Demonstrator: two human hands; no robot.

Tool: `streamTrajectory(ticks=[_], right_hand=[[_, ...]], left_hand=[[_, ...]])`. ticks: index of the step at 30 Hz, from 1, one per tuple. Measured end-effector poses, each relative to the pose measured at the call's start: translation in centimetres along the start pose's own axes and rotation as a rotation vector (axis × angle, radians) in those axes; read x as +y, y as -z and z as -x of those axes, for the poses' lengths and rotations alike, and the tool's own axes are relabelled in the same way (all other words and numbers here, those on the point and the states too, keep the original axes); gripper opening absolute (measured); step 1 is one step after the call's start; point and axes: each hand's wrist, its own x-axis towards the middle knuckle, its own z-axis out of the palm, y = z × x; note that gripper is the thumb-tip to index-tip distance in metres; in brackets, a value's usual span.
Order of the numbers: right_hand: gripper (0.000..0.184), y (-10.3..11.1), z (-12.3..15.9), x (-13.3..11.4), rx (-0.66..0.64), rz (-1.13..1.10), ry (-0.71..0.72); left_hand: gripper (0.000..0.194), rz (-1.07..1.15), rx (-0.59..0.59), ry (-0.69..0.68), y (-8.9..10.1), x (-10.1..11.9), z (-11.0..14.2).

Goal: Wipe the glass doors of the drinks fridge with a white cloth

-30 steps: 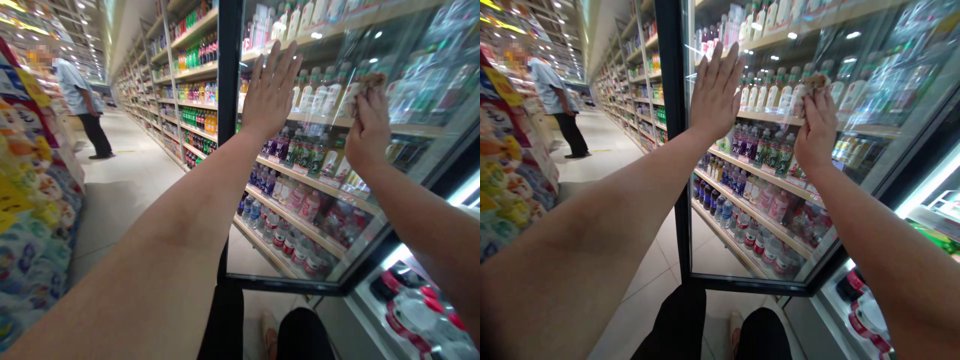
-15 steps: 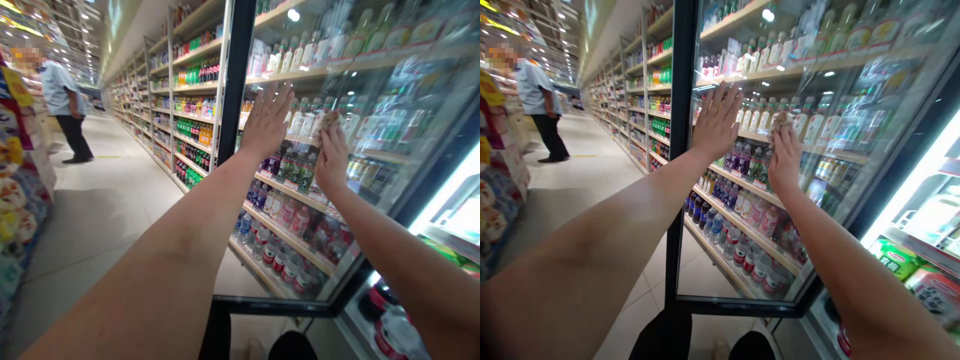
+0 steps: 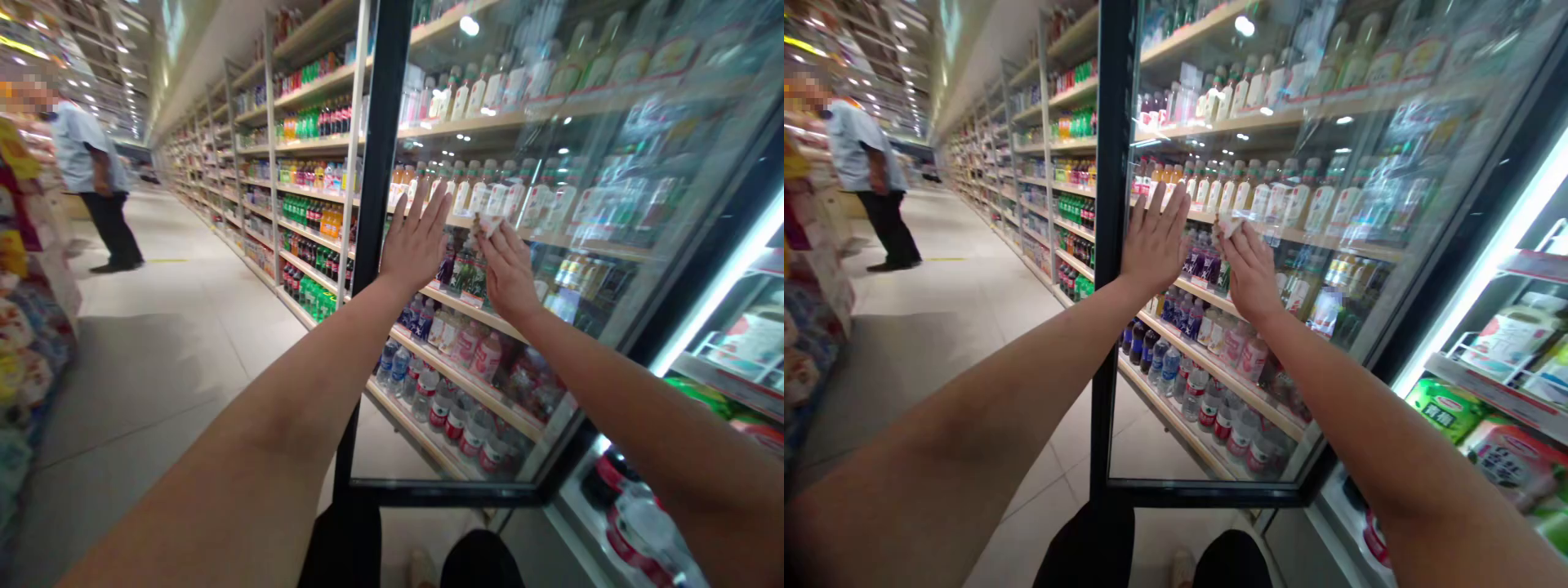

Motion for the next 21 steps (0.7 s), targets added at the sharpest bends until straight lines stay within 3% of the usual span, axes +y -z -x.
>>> streamTrajectory(ticks=[2,6,8,12,15,18,21], right_hand=[[0.059,0.4,-1.0,0.7,-0.022,-0.018,0.010],[0.057,0.5,-4.0,2.4,0.110,-0.033,-0.137],[0.057,-0.3,-4.0,1.3,0.131,-0.046,-0.142],[0.056,-1.7,-2.5,-1.5,0.050,-0.058,-0.015],[0.054,-1.7,-4.1,-0.3,0.040,-0.057,-0.002],[0.055,-1.7,-5.9,1.2,0.137,-0.055,-0.102],[0.056,-2.4,-4.9,-0.4,0.131,-0.055,-0.102]], left_hand=[[0.066,-0.016,-0.001,-0.013,-0.2,-0.1,0.2],[0.066,-0.008,-0.006,-0.008,-0.3,-0.2,0.1],[0.066,-0.005,0.001,-0.011,-0.3,-0.1,0.1],[0.068,0.003,-0.007,-0.012,-0.2,-0.1,0.1],[0.080,-0.013,-0.048,-0.003,-0.3,-0.2,0.0],[0.093,-0.027,-0.089,0.003,-0.3,-0.2,-0.2],[0.090,-0.036,-0.093,0.009,-0.2,-0.2,-0.2]])
